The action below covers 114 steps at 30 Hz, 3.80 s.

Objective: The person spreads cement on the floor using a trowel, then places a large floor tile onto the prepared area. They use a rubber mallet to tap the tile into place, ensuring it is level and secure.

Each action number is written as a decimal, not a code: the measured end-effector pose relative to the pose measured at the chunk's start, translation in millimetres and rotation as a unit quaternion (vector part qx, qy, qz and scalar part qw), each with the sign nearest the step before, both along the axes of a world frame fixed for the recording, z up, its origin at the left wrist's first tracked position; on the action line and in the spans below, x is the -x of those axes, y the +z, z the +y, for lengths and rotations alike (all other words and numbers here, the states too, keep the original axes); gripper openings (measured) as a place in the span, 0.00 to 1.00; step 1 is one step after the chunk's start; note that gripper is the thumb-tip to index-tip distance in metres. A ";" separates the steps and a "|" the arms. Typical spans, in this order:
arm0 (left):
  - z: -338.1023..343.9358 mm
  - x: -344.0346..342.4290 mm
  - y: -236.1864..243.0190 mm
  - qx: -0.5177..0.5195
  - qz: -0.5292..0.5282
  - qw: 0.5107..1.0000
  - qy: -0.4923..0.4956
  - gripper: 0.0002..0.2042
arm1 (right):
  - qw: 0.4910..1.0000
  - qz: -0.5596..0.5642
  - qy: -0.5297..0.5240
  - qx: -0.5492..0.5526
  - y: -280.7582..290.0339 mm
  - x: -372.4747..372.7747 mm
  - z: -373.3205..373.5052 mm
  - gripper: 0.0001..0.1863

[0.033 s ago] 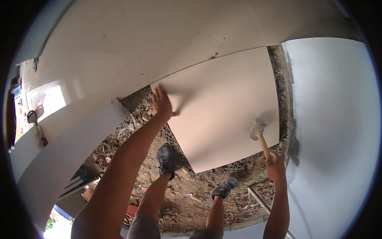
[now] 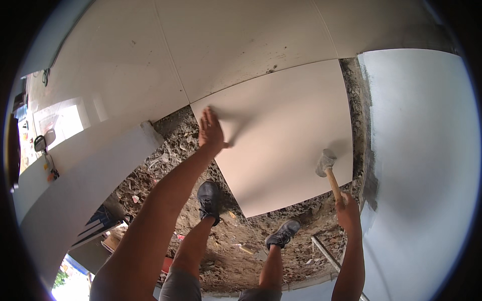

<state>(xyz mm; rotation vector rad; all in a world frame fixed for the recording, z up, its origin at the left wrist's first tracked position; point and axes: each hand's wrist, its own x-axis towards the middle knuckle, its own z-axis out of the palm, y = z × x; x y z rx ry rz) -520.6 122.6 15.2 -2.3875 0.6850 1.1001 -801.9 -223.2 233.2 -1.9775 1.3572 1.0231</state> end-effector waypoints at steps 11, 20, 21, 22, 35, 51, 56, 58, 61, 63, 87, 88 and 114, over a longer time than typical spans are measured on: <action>-84.1 88.9 -12.0 0.080 0.022 0.994 0.064 0.74 | 0.990 -0.128 0.027 -0.058 -59.0 93.4 15.0 0.30; -73.5 93.9 -20.7 0.132 -0.025 0.987 0.082 0.77 | 0.875 -0.388 0.273 0.093 -120.0 -45.3 -13.2 0.35; -72.5 93.9 -22.9 0.135 -0.027 0.987 0.077 0.77 | 0.884 -0.364 0.272 0.111 -139.9 -46.4 -26.6 0.35; -73.8 92.8 -24.9 0.139 -0.031 0.987 0.072 0.78 | 0.890 -0.341 0.273 0.129 -155.2 -44.6 -37.5 0.34; -67.3 93.3 -30.6 0.194 -0.011 0.979 0.052 0.78 | 0.845 -0.444 0.204 0.217 -254.6 58.0 -33.3 0.35; -64.2 79.1 -30.4 0.120 -0.026 0.992 0.009 0.81 | 0.873 -0.234 0.048 0.425 -245.3 225.0 -161.3 0.10; -69.6 82.9 -33.2 0.126 -0.024 0.992 0.000 0.81 | 0.961 -0.141 0.041 0.233 -261.1 260.8 -189.1 0.10; -66.0 81.8 -32.5 0.128 -0.029 0.991 0.001 0.81 | 0.950 -0.188 0.034 0.246 -254.0 257.2 -192.4 0.10; -62.8 81.5 -35.4 0.132 -0.029 0.991 0.006 0.81 | 0.855 -0.358 0.058 0.371 -203.3 263.3 -199.0 0.08; -62.1 83.1 -34.5 0.127 -0.031 0.991 0.010 0.81 | 0.798 -0.451 0.028 0.398 -165.3 268.2 -192.6 0.06; -168.7 138.8 -6.8 0.153 -0.039 0.987 0.034 0.74 | 0.890 -0.424 0.100 0.135 -237.6 63.6 10.2 0.18; -171.6 142.9 -4.7 0.143 -0.032 0.989 0.035 0.75 | 0.885 -0.447 0.079 0.107 -232.1 61.0 5.2 0.17; -168.8 129.1 3.4 0.075 -0.024 0.997 0.004 0.75 | 0.853 -0.515 0.003 0.083 -192.2 -49.4 7.7 0.27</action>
